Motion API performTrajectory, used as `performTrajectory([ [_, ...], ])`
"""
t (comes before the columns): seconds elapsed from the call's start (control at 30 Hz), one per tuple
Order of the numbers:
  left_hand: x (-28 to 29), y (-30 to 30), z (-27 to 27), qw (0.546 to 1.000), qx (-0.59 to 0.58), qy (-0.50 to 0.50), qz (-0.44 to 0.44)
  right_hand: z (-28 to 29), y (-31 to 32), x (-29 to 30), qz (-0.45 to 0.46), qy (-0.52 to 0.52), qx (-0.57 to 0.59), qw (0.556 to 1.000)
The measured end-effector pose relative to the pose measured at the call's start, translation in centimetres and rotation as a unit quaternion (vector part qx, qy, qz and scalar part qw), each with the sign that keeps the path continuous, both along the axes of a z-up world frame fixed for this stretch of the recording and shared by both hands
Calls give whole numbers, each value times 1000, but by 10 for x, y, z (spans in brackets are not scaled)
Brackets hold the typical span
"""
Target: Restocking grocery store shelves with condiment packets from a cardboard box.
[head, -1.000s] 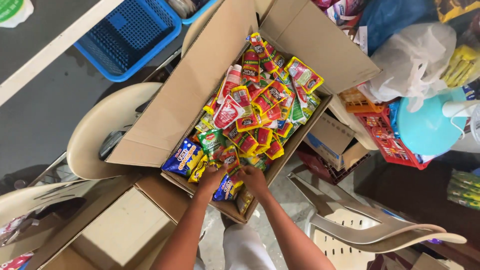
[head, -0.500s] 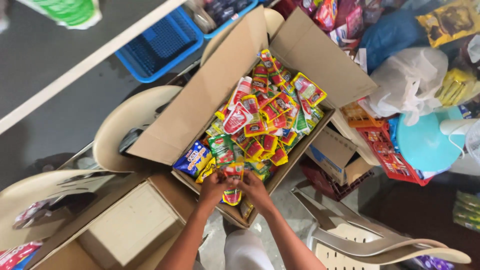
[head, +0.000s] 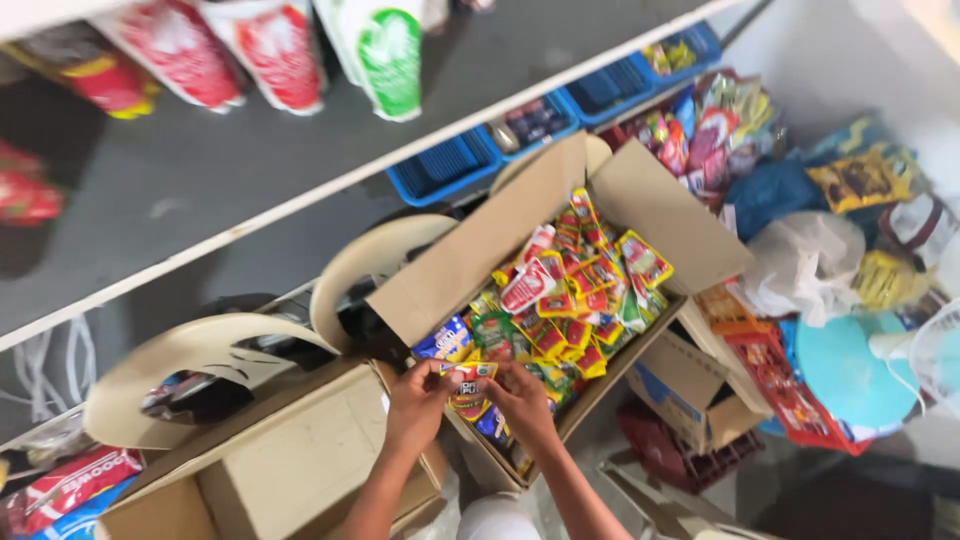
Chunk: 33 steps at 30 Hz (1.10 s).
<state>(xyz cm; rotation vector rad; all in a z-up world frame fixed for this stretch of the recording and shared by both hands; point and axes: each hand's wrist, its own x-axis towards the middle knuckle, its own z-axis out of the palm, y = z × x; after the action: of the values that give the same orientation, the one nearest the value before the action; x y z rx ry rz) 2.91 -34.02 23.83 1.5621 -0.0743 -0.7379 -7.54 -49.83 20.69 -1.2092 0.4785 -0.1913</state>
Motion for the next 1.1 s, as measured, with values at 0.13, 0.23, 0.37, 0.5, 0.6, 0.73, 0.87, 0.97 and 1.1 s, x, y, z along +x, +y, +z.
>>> performTrajectory([
  [0.13,2,45,60,997,-38,-43,44,53,36,11,32,-40,-2,999],
  [0.23,2,80,91,991,-101,-34,78,108,72,24,32,65,-70,995],
  [0.37,3,127,126,976,-159,-97,115,139,115,46,63,-54,-67,994],
  [0.5,-5,174,183,959,-157,-194,133,193,164,67,104,-53,-97,988],
  [0.6,-9,204,205,946,-167,-208,183,210,194,81,127,-72,-125,981],
  [0.73,-11,248,240,914,-63,-355,185,240,235,99,149,-179,-98,968],
  [0.87,-17,280,274,922,-91,-303,222,267,269,109,162,-256,-97,948],
  [0.97,-16,301,285,907,-103,-333,239,293,291,115,188,-273,-129,935],
  [1.1,-17,326,306,887,-132,-366,248,329,316,118,232,-268,-157,922],
])
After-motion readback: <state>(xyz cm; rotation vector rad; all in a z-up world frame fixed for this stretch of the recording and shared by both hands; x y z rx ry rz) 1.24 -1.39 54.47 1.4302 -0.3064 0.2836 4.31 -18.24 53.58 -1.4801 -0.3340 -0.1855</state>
